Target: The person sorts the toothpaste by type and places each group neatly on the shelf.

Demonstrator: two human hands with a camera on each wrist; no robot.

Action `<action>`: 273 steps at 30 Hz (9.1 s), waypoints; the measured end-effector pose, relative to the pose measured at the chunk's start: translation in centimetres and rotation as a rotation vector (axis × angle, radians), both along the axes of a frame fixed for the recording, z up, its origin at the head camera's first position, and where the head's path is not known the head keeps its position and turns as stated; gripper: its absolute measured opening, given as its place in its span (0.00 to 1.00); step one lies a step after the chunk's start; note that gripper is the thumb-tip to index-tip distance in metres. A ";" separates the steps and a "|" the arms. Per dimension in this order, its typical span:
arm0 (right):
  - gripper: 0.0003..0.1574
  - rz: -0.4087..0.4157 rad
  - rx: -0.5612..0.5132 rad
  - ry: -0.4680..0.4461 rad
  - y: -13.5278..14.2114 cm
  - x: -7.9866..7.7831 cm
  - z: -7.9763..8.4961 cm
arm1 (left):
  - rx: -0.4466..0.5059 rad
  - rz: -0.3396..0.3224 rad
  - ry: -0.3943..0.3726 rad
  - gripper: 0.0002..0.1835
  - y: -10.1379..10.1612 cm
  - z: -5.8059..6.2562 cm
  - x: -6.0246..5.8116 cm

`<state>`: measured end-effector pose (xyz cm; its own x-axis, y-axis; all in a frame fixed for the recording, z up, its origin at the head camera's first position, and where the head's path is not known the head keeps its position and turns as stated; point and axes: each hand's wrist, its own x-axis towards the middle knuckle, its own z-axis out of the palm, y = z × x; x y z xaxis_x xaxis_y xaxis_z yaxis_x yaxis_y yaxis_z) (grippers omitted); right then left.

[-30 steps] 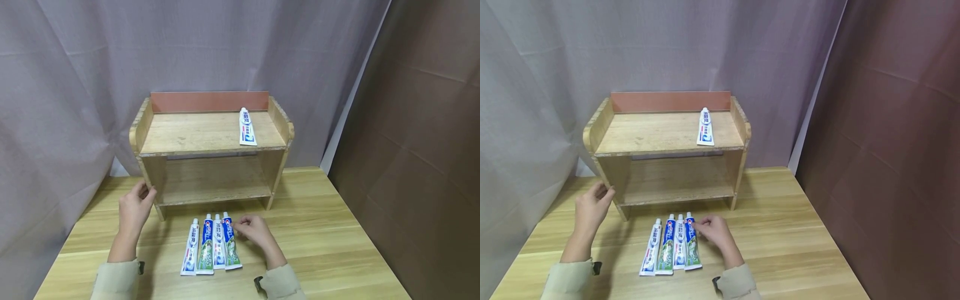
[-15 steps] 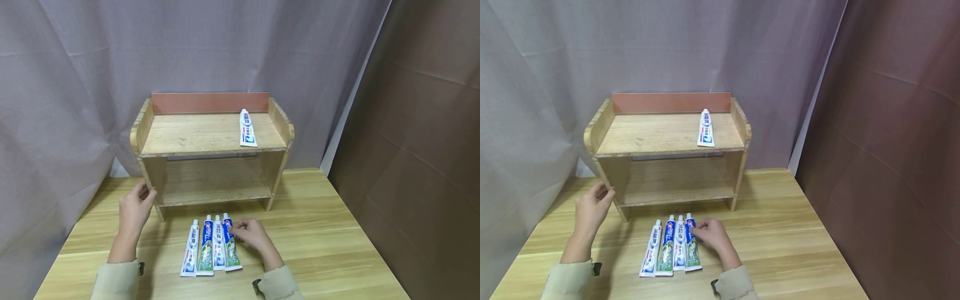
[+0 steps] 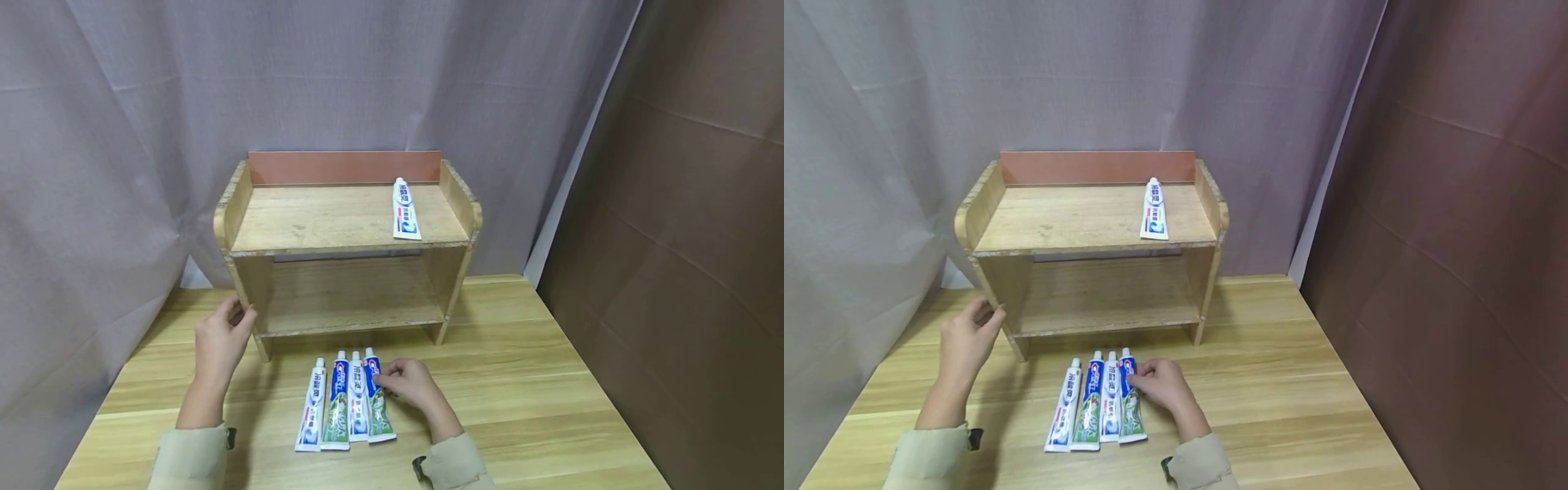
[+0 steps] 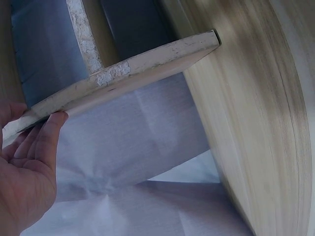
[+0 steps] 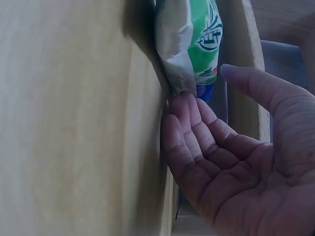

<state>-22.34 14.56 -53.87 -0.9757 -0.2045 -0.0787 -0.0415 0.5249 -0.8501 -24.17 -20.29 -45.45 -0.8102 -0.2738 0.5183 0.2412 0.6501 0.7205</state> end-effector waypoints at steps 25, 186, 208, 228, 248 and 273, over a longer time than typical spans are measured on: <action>0.22 -0.035 0.100 -0.023 -1.2 0.2 0.3 | -0.007 -0.002 0.015 0.14 0.0 -0.1 0.0; 0.15 -0.065 0.065 0.018 -0.3 1.2 1.0 | 0.011 0.018 0.041 0.12 0.2 -0.3 0.0; 0.17 -0.050 0.032 0.032 0.2 1.5 2.0 | 0.021 0.023 0.023 0.12 0.3 -0.2 0.0; 0.17 -0.054 0.019 0.042 0.3 1.6 3.1 | 0.020 0.016 0.044 0.12 0.2 -0.2 0.0; 0.15 -0.050 0.027 0.071 0.4 1.1 4.8 | 0.019 0.018 0.037 0.12 0.2 -0.4 -0.1; 0.18 -0.054 0.033 0.130 0.4 0.0 6.9 | 0.013 0.014 0.050 0.12 0.2 -0.5 -0.1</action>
<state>-22.35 14.91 -47.01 -0.9877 -0.1504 0.0428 -0.1204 0.5569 -0.8218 -24.25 -20.10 -45.92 -0.7795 -0.2925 0.5539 0.2675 0.6441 0.7166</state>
